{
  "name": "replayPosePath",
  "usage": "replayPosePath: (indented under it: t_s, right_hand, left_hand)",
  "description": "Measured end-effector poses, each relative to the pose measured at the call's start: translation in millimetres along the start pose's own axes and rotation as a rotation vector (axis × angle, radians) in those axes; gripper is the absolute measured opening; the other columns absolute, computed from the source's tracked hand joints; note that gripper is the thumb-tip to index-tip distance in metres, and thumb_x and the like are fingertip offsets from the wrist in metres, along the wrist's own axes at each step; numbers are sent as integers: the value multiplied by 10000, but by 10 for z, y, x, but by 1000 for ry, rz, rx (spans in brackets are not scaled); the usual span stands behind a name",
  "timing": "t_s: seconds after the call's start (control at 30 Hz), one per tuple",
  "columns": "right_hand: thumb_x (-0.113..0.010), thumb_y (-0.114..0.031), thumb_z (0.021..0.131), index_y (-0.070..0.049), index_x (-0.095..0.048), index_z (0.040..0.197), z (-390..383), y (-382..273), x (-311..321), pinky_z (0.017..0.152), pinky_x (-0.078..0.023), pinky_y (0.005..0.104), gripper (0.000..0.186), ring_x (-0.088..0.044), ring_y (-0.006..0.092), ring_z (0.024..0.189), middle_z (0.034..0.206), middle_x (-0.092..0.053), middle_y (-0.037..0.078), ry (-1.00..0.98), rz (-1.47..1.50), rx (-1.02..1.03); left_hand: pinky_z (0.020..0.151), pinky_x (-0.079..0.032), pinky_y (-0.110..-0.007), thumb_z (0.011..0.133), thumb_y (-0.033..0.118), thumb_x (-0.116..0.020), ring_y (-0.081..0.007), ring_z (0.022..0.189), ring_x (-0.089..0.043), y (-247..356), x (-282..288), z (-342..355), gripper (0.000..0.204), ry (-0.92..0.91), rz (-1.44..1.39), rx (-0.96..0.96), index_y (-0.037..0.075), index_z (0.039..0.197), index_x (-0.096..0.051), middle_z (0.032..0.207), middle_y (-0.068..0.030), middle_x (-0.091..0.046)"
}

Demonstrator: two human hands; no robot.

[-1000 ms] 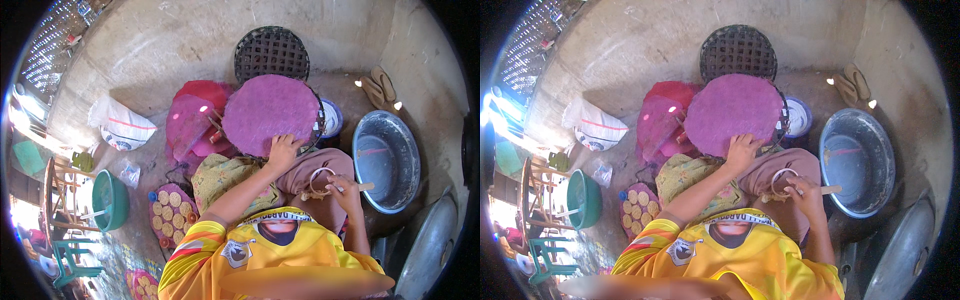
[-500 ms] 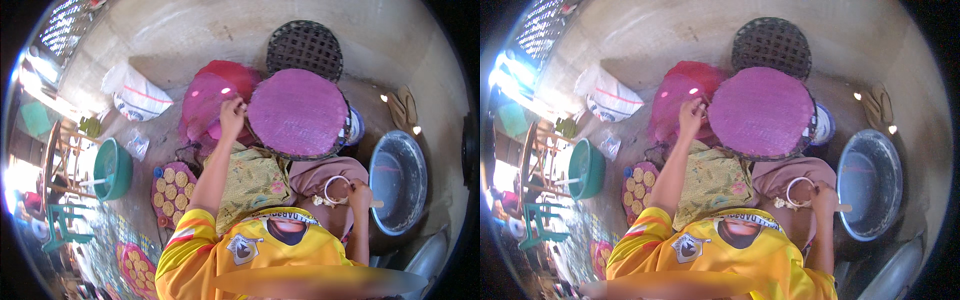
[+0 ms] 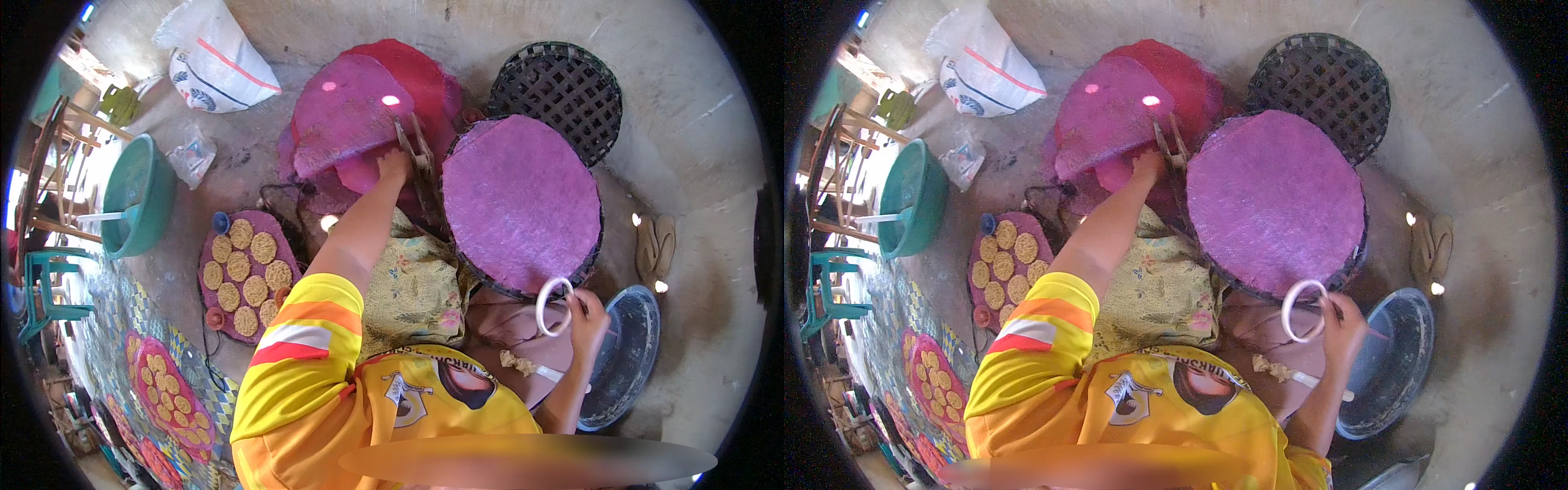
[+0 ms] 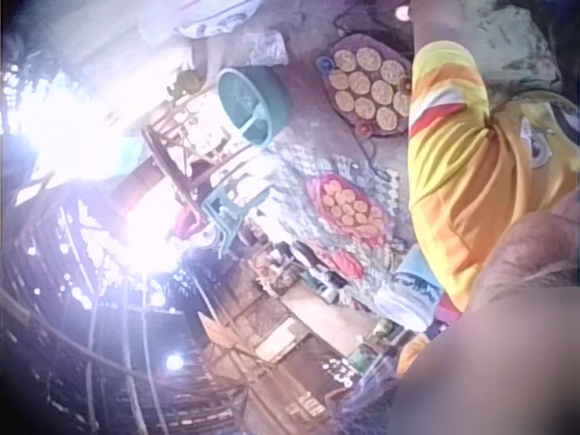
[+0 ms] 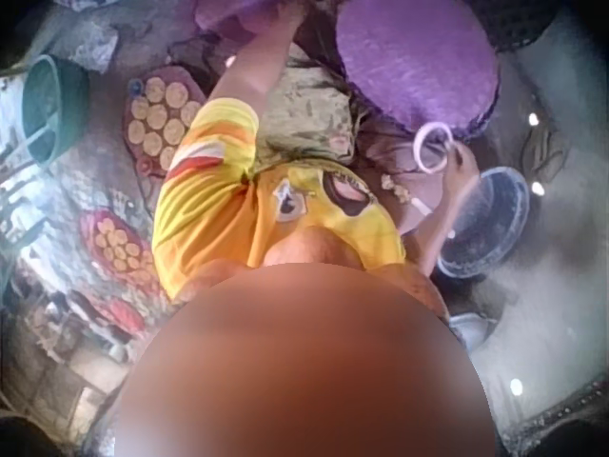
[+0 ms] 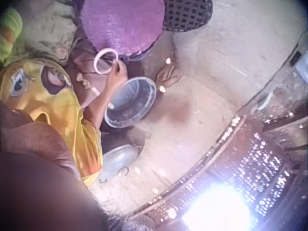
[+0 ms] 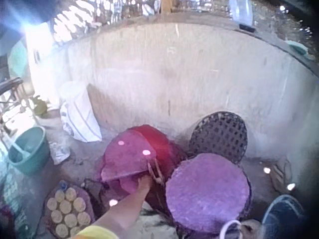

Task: The person scoops dough from a bowl, places it into a metal mold, presses it flat, and then releases the shaped cookies onto a purple tray. This process is repeated multiple times.

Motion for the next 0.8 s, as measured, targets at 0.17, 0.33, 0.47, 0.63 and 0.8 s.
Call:
replayPosePath:
  t_s: [0.17, 0.33, 0.47, 0.63, 0.8]
  right_hand:
    - [-672, -153, 740, -10, -640, 861, 689, -541, -742, 592, -453, 318, 190, -589, 219, 636, 738, -625, 139, -114, -123, 97]
    - [-674, -250, 735, -64, -645, 858, 1036, -756, -1301, 595, -458, 384, 225, -597, 322, 656, 742, -616, 155, -171, -243, 227]
    - [-683, -265, 721, -63, -645, 888, 1004, -764, -1393, 633, -470, 376, 265, -607, 319, 709, 798, -626, 157, -303, -262, 211]
    - [-706, -264, 714, -19, -622, 991, 878, -804, -1107, 759, -473, 362, 379, -598, 288, 881, 967, -619, 163, -97, -53, 303]
    - [-674, -239, 760, -19, -603, 1045, 772, -840, -865, 852, -423, 333, 367, -561, 222, 954, 995, -612, 94, -264, 374, 132]
  left_hand:
    - [909, -369, -446, 775, 253, -525, -307, 1106, -494, -48, -124, 159, 358, -150, 25, 72, 93, 1090, -584, 1148, -145, -543]
    - [899, -381, -479, 779, 284, -518, -284, 1089, -517, -139, 152, 135, 375, -54, -142, 86, 59, 1071, -590, 1154, -183, -542]
    - [861, -424, -449, 760, 311, -550, -294, 1007, -568, -365, 528, 119, 390, -91, -282, 96, 26, 1019, -604, 1051, -201, -589]
    - [800, -442, -418, 721, 346, -616, -347, 935, -586, -706, 1200, -273, 409, 260, -773, -1, 34, 986, -619, 956, -210, -619]
    - [745, -462, -390, 681, 203, -657, -268, 824, -606, -233, 1930, -1074, 266, 549, -993, -221, 34, 878, -598, 843, -157, -629]
Point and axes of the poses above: each hand's wrist, its own z-axis towards the middle knuckle, its own x-axis out of the back of the hand, y = z × x, the point moved 4 cm from there along z, towards the middle knuckle
